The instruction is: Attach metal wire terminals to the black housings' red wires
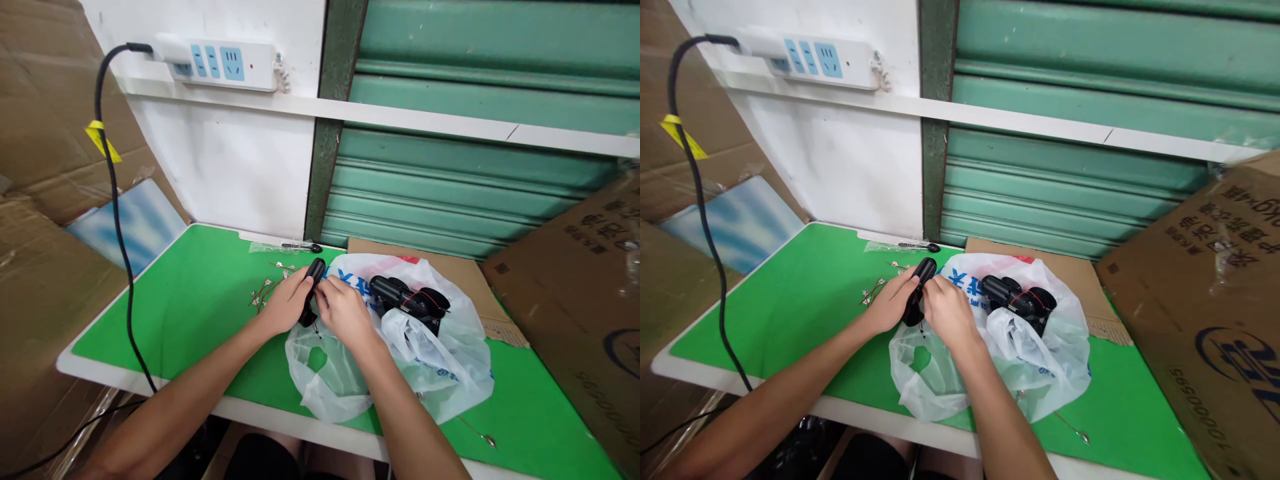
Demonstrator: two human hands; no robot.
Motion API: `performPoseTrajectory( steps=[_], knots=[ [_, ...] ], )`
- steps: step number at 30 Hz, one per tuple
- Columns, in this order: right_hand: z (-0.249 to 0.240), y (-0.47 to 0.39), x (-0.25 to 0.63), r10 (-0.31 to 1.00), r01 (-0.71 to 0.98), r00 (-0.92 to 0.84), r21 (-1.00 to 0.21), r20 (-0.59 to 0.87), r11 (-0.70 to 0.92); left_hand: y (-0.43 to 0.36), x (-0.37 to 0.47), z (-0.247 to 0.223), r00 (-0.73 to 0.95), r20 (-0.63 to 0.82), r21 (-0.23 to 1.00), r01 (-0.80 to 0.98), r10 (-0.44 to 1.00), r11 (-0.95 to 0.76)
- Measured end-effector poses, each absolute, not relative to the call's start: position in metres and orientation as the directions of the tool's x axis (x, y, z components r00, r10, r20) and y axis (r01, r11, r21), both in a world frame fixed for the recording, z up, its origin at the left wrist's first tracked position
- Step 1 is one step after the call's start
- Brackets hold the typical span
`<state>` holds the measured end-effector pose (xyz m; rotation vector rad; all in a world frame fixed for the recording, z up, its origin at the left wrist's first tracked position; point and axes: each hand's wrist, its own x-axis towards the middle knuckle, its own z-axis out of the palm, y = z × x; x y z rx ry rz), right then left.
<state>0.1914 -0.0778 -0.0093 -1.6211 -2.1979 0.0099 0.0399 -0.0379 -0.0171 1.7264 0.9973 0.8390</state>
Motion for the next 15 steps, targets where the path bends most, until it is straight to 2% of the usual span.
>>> performPoseTrajectory(
  steps=[7, 15],
  knots=[
    [-0.006, -0.083, 0.194, 0.856, 0.879, -0.169, -0.318, 0.488, 0.354, -0.027, 0.033, -0.015, 0.449, -0.001, 0.983, 0.165, 0.893, -0.081],
    [-0.001, -0.087, 0.193, 0.827, 0.812, -0.204, -0.382, 0.524, 0.441, -0.025, 0.033, -0.015, 0.474, -0.021, 0.998, 0.069, 0.880, -0.013]
  ],
)
